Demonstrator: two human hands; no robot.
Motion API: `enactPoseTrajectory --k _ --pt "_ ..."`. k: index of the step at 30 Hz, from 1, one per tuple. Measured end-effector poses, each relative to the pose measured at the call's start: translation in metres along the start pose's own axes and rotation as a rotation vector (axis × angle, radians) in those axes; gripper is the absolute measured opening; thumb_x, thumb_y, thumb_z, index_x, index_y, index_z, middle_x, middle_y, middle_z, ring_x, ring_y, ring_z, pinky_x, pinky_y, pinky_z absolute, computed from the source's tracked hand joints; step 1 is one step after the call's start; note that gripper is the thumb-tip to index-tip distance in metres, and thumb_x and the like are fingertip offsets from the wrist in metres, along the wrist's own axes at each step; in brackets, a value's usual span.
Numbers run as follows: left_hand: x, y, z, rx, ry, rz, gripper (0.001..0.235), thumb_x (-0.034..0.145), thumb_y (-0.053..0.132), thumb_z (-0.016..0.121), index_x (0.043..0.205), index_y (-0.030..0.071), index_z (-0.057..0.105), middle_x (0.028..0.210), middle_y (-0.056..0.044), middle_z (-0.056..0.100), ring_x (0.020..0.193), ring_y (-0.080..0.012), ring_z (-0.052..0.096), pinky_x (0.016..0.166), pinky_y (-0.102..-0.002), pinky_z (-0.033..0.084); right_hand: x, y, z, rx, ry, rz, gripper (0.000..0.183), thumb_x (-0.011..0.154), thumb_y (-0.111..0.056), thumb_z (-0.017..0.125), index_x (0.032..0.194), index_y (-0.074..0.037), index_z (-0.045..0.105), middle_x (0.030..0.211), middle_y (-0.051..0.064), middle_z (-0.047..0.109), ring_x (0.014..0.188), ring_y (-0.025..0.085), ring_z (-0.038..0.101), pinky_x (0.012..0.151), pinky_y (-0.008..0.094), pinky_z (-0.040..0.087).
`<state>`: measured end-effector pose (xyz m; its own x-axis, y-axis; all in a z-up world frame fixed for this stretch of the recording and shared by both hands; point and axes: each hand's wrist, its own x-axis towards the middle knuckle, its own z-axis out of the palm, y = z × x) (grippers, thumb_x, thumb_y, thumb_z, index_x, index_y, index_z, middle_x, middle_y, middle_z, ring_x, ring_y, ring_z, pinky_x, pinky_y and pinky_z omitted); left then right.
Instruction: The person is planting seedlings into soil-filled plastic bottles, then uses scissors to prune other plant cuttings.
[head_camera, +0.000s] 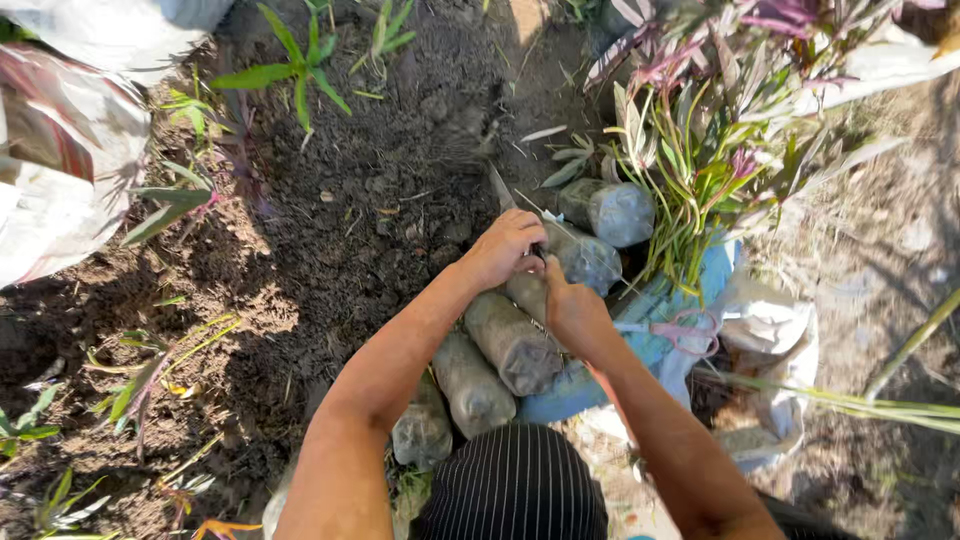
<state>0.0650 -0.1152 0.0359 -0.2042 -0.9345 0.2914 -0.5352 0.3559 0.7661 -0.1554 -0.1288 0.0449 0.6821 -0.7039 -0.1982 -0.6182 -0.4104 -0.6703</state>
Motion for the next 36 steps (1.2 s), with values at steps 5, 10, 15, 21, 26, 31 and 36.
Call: enactPoseTrajectory --k 5,10,15,21,26,31,36 --pt "0.005 0.073 0.003 -0.155 0.085 0.128 0.04 0.071 0.027 0.088 0.096 0.008 0.065 0.1 -0.009 0.06 0.101 -0.0344 0.058 0.09 -0.046 0.047 -0.072 -0.028 -0.047 -0.066 0.033 0.015 0.046 0.101 -0.022 0.049 0.145 -0.008 0.05 0.064 0.019 0.059 0.057 0.038 0.06 0.052 0.049 0.045" --pt "0.02 0.018 0.027 -0.296 -0.14 0.074 0.034 0.072 0.026 0.089 0.094 0.009 0.069 0.096 -0.009 0.065 0.099 -0.0322 0.063 0.088 -0.045 0.05 -0.041 -0.058 -0.067 0.39 -0.103 0.433 0.029 0.106 -0.029 0.053 0.124 -0.012 0.068 0.053 0.015 0.058 0.038 0.022 0.058 0.041 0.036 0.044" --pt "0.018 -0.037 0.014 -0.273 -0.285 -0.282 0.032 0.065 0.018 0.086 0.091 0.007 0.07 0.094 -0.008 0.066 0.092 -0.0293 0.067 0.079 -0.042 0.055 0.016 -0.039 -0.003 0.325 -0.016 0.346 0.029 0.103 -0.021 0.051 0.125 -0.005 0.061 0.064 0.018 0.065 0.047 0.034 0.065 0.046 0.047 0.052" --pt "-0.012 0.042 0.015 -0.059 0.038 -0.024 0.035 0.066 0.017 0.087 0.091 0.007 0.064 0.093 -0.011 0.062 0.095 -0.0355 0.06 0.085 -0.044 0.049 -0.037 -0.016 -0.022 -0.205 -0.113 -0.048 0.063 0.088 -0.008 0.054 0.145 0.01 0.034 0.078 0.03 0.068 0.068 0.049 0.066 0.06 0.061 0.05" --pt "-0.007 0.102 0.046 -0.199 0.034 0.071 0.035 0.069 0.025 0.086 0.09 0.008 0.063 0.091 -0.011 0.06 0.093 -0.0355 0.059 0.084 -0.045 0.046 -0.121 -0.054 -0.085 0.145 -0.034 0.173 0.04 0.099 -0.017 0.051 0.138 -0.006 0.054 0.073 0.026 0.066 0.066 0.041 0.069 0.058 0.048 0.052" --pt "-0.02 0.013 0.073 -0.285 -0.202 -0.089 0.028 0.073 0.018 0.085 0.091 0.006 0.068 0.092 -0.012 0.063 0.09 -0.0326 0.062 0.079 -0.043 0.05 -0.062 -0.055 -0.042 0.514 -0.164 0.589 0.033 0.099 -0.022 0.053 0.128 -0.012 0.066 0.062 0.008 0.057 0.05 0.015 0.052 0.048 0.036 0.043" --pt "-0.053 -0.003 0.056 -0.266 -0.197 -0.114 0.023 0.077 0.009 0.08 0.096 0.007 0.069 0.097 -0.011 0.066 0.095 -0.0308 0.064 0.083 -0.041 0.052 -0.053 -0.028 0.012 0.248 -0.035 0.114 0.039 0.096 -0.015 0.055 0.13 0.002 0.056 0.074 0.021 0.065 0.06 0.033 0.063 0.056 0.047 0.05"
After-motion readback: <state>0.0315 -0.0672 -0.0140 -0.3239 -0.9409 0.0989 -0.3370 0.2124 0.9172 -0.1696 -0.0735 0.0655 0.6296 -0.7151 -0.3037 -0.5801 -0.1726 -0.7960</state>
